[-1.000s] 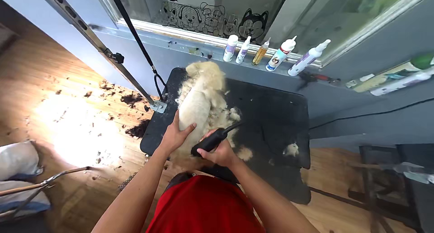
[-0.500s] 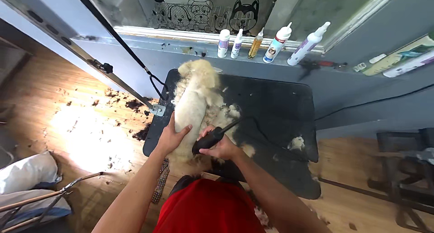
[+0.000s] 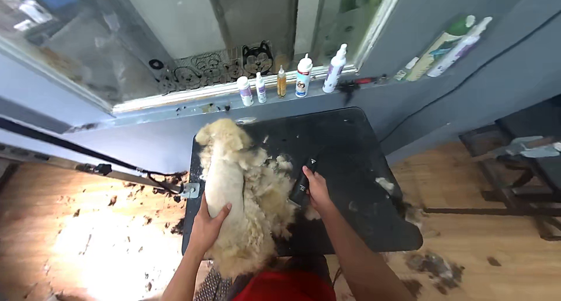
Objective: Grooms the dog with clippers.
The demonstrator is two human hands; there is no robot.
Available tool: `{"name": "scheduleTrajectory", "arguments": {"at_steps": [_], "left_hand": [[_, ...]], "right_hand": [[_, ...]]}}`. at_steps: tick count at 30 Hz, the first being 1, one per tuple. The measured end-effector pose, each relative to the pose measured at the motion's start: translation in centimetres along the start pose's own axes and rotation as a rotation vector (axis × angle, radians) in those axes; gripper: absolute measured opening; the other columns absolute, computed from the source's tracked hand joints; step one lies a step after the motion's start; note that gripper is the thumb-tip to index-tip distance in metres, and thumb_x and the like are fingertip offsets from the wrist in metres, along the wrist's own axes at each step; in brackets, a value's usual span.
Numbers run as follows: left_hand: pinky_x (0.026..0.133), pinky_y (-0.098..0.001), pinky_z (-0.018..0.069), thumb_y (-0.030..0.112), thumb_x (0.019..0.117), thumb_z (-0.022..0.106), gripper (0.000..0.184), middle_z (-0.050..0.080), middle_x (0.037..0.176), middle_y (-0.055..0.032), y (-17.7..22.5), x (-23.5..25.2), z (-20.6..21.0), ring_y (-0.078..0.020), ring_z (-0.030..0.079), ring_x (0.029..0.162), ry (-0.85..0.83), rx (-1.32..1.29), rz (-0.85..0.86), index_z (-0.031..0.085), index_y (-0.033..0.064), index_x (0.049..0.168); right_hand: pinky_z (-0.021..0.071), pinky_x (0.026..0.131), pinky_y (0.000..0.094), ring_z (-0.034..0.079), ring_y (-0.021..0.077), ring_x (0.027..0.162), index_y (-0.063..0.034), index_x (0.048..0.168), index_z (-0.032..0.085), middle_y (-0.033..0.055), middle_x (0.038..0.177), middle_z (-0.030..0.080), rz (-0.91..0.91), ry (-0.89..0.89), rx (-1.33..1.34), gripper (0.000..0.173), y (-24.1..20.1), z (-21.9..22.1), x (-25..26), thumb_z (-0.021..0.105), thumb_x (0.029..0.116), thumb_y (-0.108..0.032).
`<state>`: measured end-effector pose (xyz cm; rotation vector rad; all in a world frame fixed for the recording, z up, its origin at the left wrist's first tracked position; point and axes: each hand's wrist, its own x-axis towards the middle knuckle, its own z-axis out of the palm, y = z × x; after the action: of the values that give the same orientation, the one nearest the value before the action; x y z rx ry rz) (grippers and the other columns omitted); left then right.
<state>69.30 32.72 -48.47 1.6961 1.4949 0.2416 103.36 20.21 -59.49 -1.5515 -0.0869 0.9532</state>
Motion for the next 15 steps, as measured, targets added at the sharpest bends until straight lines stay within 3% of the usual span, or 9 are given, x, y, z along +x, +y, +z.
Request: {"name": "scheduleTrajectory", "arguments": {"at_steps": [1, 3, 4, 6, 8, 11, 13, 15], "left_hand": [[0.094, -0.0452, 0.0604, 0.071, 0.0804, 0.072, 0.103, 0.071, 0.121, -0.0071, 0.1, 0.1, 0.0, -0.0155, 0.071, 0.106, 0.005, 0.023, 0.0, 0.03, 0.0194, 0.16], [0.097, -0.0464, 0.0583, 0.076, 0.076, 0.072, 0.113, 0.067, 0.129, -0.0091, 0.5, 0.2, -0.1, -0.0176, 0.069, 0.113, 0.062, 0.089, 0.016, 0.027, 0.0169, 0.161], [0.101, -0.0488, 0.0553, 0.077, 0.074, 0.072, 0.118, 0.063, 0.136, -0.0125, 0.7, 0.3, -0.2, -0.0218, 0.065, 0.121, 0.11, 0.13, 0.042, 0.024, 0.0146, 0.162], [0.105, -0.0546, 0.0495, 0.076, 0.0736, 0.072, 0.12, 0.052, 0.146, -0.0203, 1.6, 0.2, -0.5, -0.033, 0.056, 0.129, 0.212, 0.201, 0.114, 0.024, 0.0109, 0.162], [0.106, -0.0555, 0.0483, 0.07, 0.0785, 0.071, 0.111, 0.046, 0.152, -0.0232, 2.7, 0.6, -0.7, -0.0365, 0.053, 0.134, 0.24, 0.226, 0.165, 0.028, 0.0092, 0.161], [0.106, -0.056, 0.0468, 0.063, 0.0864, 0.068, 0.098, 0.047, 0.151, -0.024, 3.8, 1.8, -0.1, -0.0369, 0.053, 0.133, 0.189, 0.264, 0.215, 0.032, 0.0077, 0.159], [0.112, -0.0567, 0.0424, 0.064, 0.0883, 0.066, 0.102, 0.045, 0.153, -0.024, 4.1, 2.4, 0.5, -0.0364, 0.05, 0.138, 0.118, 0.289, 0.209, 0.025, 0.0078, 0.162], [0.114, -0.0593, 0.0403, 0.063, 0.0854, 0.07, 0.111, 0.041, 0.155, -0.0253, 4.2, 2.7, 0.9, -0.0383, 0.046, 0.141, 0.083, 0.29, 0.214, 0.015, 0.0068, 0.164]], "right_hand": [[0.0586, 0.075, 0.0501, 0.069, 0.0275, 0.085, -0.0061, 0.114, 0.07, 0.0152, 0.097, 0.071, 0.015, 0.116, -0.102, 0.064, 0.5, -0.3, 0.7, 0.063, 0.0929, -0.066], [0.055, 0.08, 0.0585, 0.068, 0.0347, 0.091, -0.0031, 0.105, 0.071, 0.0201, 0.097, 0.07, 0.062, 0.258, -0.293, 0.074, 1.3, -1.3, 1.9, 0.06, 0.0895, -0.074], [0.0538, 0.083, 0.0618, 0.067, 0.038, 0.095, -0.0019, 0.107, 0.071, 0.0227, 0.101, 0.069, 0.09, 0.284, -0.394, 0.077, 1.4, -1.8, 2.4, 0.059, 0.0892, -0.076], [0.0525, 0.09, 0.0658, 0.067, 0.0426, 0.107, -0.0017, 0.123, 0.065, 0.0256, 0.111, 0.069, 0.136, 0.311, -0.605, 0.085, 1.6, -2.7, 2.6, 0.054, 0.0892, -0.079], [0.0532, 0.089, 0.0664, 0.068, 0.0454, 0.108, -0.0004, 0.141, 0.048, 0.0276, 0.112, 0.069, 0.149, 0.343, -0.724, 0.094, 1.8, -3.3, 2.4, 0.054, 0.0893, -0.078], [0.0532, 0.088, 0.0679, 0.068, 0.0474, 0.104, -0.0014, 0.152, 0.03, 0.0304, 0.114, 0.066, 0.155, 0.341, -0.617, 0.099, 2.5, -5.0, 1.9, 0.068, 0.0883, -0.066], [0.0583, 0.082, 0.0627, 0.071, 0.0416, 0.094, -0.0064, 0.156, 0.031, 0.0269, 0.116, 0.067, 0.155, 0.317, -0.443, 0.094, 3.5, -6.6, 0.7, 0.073, 0.0892, -0.058], [0.061, 0.078, 0.0559, 0.072, 0.0348, 0.089, -0.0098, 0.154, 0.041, 0.021, 0.115, 0.07, 0.091, 0.262, -0.236, 0.074, 3.7, -8.2, -2.6, 0.07, 0.0965, -0.046]]}}
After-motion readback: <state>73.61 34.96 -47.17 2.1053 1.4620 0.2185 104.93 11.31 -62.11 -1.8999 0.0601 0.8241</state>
